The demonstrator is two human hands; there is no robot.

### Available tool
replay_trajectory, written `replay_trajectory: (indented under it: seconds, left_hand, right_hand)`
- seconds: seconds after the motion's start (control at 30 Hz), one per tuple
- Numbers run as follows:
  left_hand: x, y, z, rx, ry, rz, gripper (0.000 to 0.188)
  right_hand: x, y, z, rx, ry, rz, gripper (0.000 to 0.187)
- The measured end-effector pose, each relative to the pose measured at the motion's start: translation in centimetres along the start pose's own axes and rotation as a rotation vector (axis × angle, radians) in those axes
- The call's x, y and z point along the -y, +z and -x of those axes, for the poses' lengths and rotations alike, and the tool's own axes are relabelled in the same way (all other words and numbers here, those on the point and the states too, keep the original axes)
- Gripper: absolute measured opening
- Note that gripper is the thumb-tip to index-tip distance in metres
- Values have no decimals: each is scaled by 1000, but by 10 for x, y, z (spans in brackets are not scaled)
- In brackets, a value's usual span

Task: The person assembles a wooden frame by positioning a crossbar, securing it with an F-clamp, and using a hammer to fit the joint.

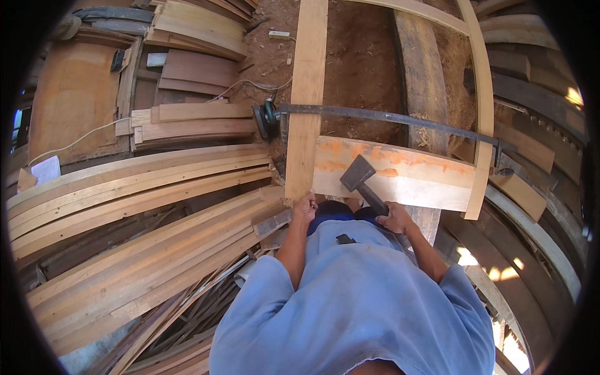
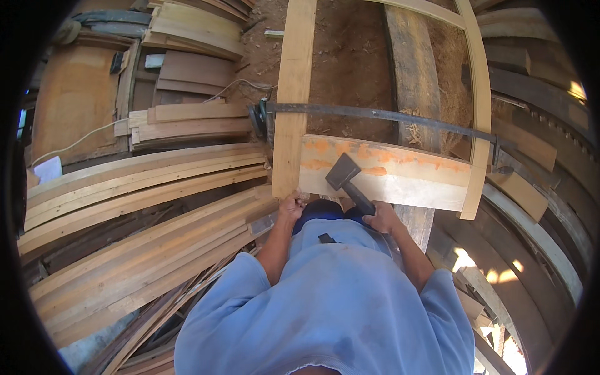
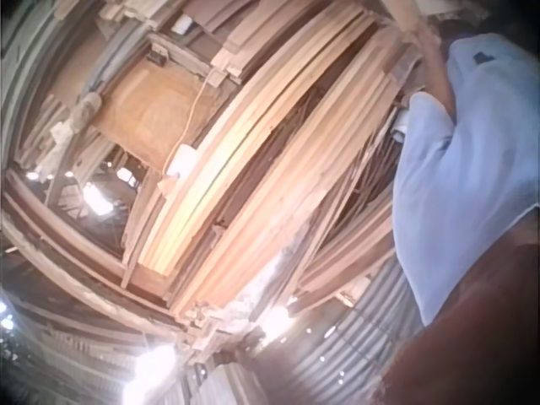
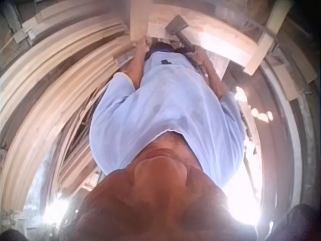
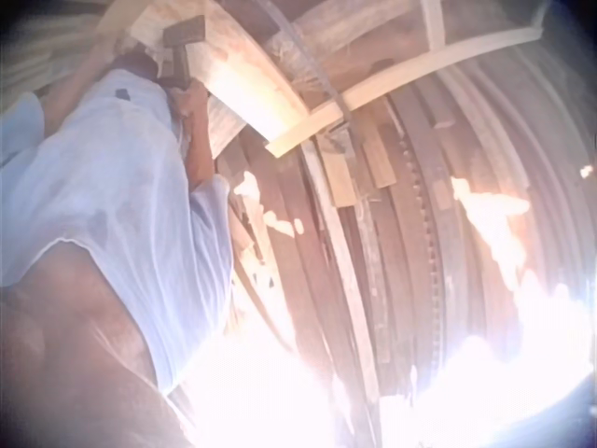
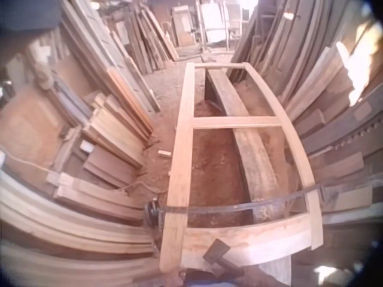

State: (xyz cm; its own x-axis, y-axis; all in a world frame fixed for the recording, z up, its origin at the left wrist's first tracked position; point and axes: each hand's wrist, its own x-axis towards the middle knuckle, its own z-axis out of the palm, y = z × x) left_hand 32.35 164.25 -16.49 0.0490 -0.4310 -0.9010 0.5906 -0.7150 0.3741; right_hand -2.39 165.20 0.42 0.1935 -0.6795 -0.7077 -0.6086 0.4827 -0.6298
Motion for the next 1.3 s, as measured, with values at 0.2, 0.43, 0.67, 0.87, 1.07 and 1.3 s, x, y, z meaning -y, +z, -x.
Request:
replay_trajectory:
  seconds: [0.2, 0.43, 0.67, 0.87, 1.07, 1.3]
  left_hand:
    - [-13, 19, 44, -7, 38, -147, 33]
    - [-54, 56, 77, -682, 579, -1181, 106]
    - [-80, 85, 71, -511, 417, -1415, 102]
    - [-92, 78, 68, -458, 425, -1515, 94]
    - [-99, 69, 66, -426, 460, -1621, 90]
    - [-156, 37, 29, -42, 395, -1780, 49]
  right_hand:
    - [-27, -26, 0, -58, 111, 170, 49]
    - [-52, -45, -3, -511, 53, 475, 48]
    - [-62, -59, -5, -348, 131, 415, 55]
    - [-71, -56, -2, -363, 215, 298, 57]
    - [-46, -51, -3, -357, 237, 377, 57]
    - [2, -4, -43, -502, 215, 613, 43]
